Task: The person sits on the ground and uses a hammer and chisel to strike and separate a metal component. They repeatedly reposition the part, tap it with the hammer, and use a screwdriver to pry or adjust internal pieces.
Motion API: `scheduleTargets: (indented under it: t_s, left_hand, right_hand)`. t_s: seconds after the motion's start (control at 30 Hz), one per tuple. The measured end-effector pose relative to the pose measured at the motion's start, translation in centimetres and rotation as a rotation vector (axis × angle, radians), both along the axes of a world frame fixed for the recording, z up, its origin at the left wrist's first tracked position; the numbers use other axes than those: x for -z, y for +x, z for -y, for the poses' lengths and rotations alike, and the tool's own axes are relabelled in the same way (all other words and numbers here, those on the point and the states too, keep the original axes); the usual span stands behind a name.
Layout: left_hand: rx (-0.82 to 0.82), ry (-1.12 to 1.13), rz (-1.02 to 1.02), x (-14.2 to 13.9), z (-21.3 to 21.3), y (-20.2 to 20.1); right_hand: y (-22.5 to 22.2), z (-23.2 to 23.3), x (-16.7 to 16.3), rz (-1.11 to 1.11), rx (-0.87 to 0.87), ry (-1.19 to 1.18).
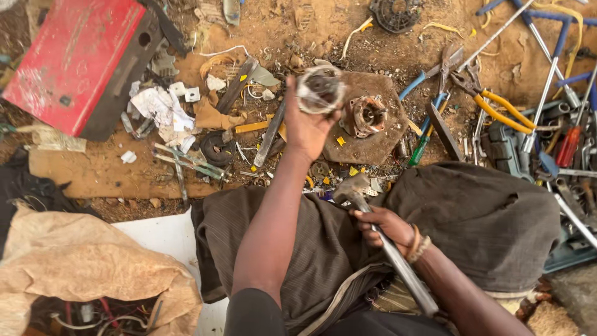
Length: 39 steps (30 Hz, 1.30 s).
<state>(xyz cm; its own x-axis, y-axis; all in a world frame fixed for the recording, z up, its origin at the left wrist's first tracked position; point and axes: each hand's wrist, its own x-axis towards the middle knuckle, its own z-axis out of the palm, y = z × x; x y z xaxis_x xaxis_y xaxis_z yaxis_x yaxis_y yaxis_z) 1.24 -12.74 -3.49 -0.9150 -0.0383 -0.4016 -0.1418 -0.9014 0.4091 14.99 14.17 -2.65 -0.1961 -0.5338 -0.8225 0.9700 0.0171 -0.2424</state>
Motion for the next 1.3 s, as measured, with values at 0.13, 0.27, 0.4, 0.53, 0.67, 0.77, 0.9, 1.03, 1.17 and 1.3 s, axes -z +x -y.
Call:
scheduleTargets:
  t_s: [0.13, 0.27, 0.4, 0.53, 0.67, 0.77, 0.9, 1.03, 1.17, 1.3]
  left_hand:
    - [-0.039, -0.211, 0.235, 0.3, 2.8, -0.4]
    - [0.027, -1.072, 0.308, -0.4, 3.1, 0.2]
    - [0.27, -1.946, -0.229, -1.2, -1.6, 1.0]
    - [0.428, -2.118, -0.404, -0.5, -5.1, -0.4]
    - [0.129, -2.07, -0.557, 1.1, -5.5, -1.3]
    - [-0.078, -1.884, -0.637, 1.3, -6.0, -0.4]
    - [-0.231, -1.812, -0.681, -0.1, -6.4, 0.7]
    - [-0.23, -1.873, -0.643, -1.6, -5.4, 1.5]
    - [-0.221, -1.866, -0.642, -1.6, -5.4, 0.9]
    - [-0.167, -1.859, -0.638, -0.7, -6.6, 0.6]
  right_hand:
    - [-0.5, -0.6, -0.7, -0.271, -0.28, 0.176]
    - [0.5, -2.1, -6.3, -0.312, -0.434, 0.336]
    - [2.9, -4.5, -9.9, -0.334, -0.487, 0.485]
    - [4.9, -7.0, -10.2, -0.161, -0.293, 0.339]
    - [3.9, -5.1, -8.2, -0.091, -0.019, -0.023]
    - [2.0, -1.5, -6.6, 0.09, 0.116, 0.264]
    - [3.5, -0.8, -7.0, -0.208, -0.049, 0.407]
    - [7.8, -5.0, -9.4, -0.533, -0.119, 0.982]
    - [5.6, -8.4, -14.0, -1.365, 0.447, 0.474]
    - [-0.8, -8.5, -17.7, -1.157, 0.505, -0.322]
